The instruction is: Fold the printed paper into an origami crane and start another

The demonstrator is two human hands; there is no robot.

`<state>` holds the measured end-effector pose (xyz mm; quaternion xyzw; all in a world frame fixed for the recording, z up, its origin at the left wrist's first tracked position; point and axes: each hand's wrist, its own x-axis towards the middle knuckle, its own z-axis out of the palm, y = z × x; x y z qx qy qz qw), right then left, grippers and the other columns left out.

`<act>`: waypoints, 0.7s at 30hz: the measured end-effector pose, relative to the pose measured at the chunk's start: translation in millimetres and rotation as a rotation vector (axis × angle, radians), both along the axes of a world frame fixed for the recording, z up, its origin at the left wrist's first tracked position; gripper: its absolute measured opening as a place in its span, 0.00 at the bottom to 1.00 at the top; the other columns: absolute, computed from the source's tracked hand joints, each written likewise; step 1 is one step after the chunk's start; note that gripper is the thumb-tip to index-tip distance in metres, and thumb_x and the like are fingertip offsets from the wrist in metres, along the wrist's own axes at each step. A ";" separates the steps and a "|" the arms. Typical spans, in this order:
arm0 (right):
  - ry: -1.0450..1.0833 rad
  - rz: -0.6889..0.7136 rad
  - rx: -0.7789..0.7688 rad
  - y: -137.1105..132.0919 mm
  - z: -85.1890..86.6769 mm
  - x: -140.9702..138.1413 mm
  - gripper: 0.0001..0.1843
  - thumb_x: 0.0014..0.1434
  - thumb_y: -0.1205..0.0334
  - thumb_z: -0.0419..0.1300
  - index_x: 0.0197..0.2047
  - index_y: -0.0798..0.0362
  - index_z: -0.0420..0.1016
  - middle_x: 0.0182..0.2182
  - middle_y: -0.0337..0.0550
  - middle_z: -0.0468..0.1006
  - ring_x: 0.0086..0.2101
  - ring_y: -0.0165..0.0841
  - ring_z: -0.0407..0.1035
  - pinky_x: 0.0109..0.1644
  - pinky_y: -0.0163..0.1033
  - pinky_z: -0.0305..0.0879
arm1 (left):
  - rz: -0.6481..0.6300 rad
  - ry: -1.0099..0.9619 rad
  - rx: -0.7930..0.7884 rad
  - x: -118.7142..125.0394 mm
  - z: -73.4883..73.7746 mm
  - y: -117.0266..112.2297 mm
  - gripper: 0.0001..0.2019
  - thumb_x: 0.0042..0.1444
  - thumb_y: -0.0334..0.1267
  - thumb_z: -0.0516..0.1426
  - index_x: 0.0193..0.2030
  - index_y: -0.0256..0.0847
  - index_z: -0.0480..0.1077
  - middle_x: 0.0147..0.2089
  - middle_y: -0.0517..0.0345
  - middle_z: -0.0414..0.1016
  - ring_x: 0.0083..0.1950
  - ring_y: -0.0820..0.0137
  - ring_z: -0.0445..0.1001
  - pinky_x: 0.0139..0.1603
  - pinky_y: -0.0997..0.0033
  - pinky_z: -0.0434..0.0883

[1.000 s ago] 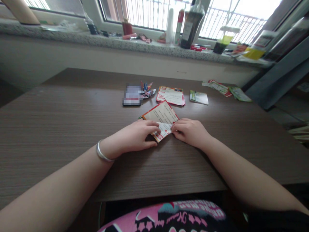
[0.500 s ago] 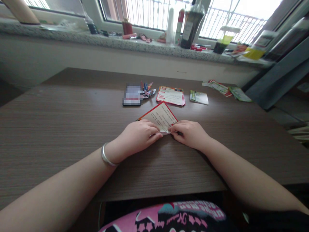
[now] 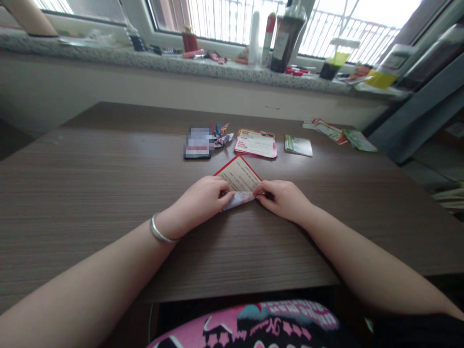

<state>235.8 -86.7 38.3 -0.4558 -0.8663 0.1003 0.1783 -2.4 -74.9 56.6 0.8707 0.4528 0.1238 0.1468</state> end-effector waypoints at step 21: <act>-0.053 0.109 0.135 2.5 -2.7 -1.5 0.13 0.65 0.60 0.54 0.44 0.48 0.81 0.41 0.44 0.79 0.42 0.35 0.69 0.46 0.40 0.65 | 0.055 0.075 0.151 -2.8 -6.3 6.0 0.12 0.60 0.39 0.52 0.29 0.38 0.72 0.36 0.51 0.73 0.39 0.64 0.71 0.43 0.63 0.68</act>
